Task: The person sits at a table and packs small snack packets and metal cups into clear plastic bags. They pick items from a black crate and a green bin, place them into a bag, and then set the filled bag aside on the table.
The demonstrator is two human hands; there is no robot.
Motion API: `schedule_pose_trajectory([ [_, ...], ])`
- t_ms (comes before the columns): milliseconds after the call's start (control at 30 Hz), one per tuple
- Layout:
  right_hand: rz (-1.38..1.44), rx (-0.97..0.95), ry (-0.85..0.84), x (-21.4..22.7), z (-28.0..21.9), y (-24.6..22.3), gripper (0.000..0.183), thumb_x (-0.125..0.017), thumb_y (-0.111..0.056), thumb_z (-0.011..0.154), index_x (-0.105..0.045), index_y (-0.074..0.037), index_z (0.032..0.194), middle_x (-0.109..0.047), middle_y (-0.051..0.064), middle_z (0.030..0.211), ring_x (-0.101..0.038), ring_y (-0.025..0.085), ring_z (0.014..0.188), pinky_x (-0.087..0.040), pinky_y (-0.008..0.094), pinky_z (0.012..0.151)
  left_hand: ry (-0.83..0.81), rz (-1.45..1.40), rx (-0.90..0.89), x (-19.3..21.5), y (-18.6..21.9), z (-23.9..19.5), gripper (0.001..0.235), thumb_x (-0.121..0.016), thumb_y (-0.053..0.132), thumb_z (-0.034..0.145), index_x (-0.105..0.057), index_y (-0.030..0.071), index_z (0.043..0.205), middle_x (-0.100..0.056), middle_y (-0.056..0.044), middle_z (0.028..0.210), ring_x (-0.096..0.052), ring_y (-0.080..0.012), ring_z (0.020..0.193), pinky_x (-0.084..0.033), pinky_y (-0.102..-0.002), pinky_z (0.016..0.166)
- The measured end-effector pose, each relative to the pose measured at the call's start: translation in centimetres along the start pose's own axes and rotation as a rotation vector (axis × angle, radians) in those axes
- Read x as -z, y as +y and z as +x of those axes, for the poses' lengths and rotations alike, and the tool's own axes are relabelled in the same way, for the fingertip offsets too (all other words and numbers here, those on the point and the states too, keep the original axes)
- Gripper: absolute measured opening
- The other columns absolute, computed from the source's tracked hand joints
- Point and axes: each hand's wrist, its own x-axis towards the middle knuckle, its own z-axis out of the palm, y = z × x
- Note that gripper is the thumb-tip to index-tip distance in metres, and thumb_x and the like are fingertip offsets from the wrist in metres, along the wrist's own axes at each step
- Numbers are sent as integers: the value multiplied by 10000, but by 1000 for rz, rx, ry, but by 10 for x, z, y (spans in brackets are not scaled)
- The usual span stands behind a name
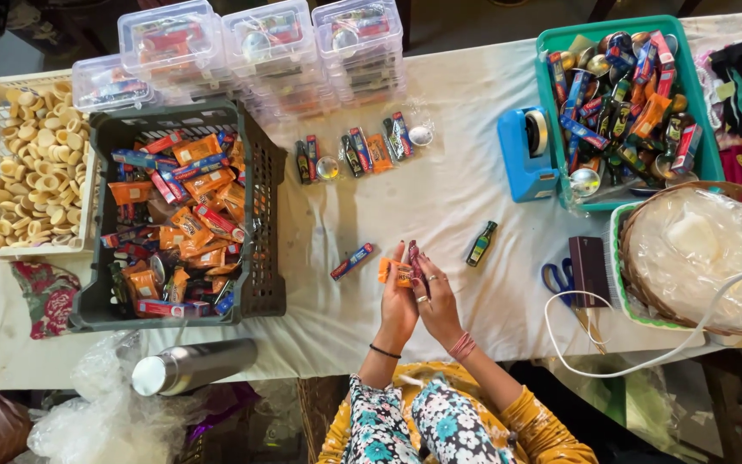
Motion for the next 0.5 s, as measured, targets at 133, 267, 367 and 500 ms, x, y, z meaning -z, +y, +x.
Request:
schedule_pose_trajectory([
  [133, -34, 98, -52, 7, -4, -14, 450, -571, -133, 1009, -545, -21, 1445, -552, 194, 1489, -502, 369, 1411, -408, 436, 1161, 18, -13, -16, 2, 5, 4, 505, -365, 355, 1112, -373, 196, 1591, -540, -85, 1468, -533, -205, 1250, -407, -386, 1121],
  [267, 13, 99, -57, 6, 4, -11, 397, -548, -115, 1026, -603, -38, 1412, -566, 179, 1495, -488, 362, 1444, -399, 436, 1179, 6, -63, -20, 9, -2, 11, 513, -345, 383, 1125, -368, 196, 1602, -549, -83, 1463, -531, -211, 1260, -412, -394, 1131],
  [367, 46, -18, -12, 9, 10, -13, 405, -537, -96, 1025, -595, -34, 1421, -555, 172, 1505, -483, 353, 1440, -409, 431, 1160, -26, -126, 1, -2, 3, 9, 523, -336, 395, 1122, -361, 180, 1598, -542, -93, 1469, -541, -216, 1329, -418, -392, 1158],
  [500, -12, 121, -34, 10, 8, -18, 412, -566, -62, 979, -618, -38, 1387, -579, 164, 1477, -489, 351, 1441, -408, 437, 1176, -44, -114, 17, 6, 5, 15, 522, -334, 413, 1108, -360, 219, 1592, -515, -103, 1506, -538, -232, 1287, -415, -409, 1131],
])
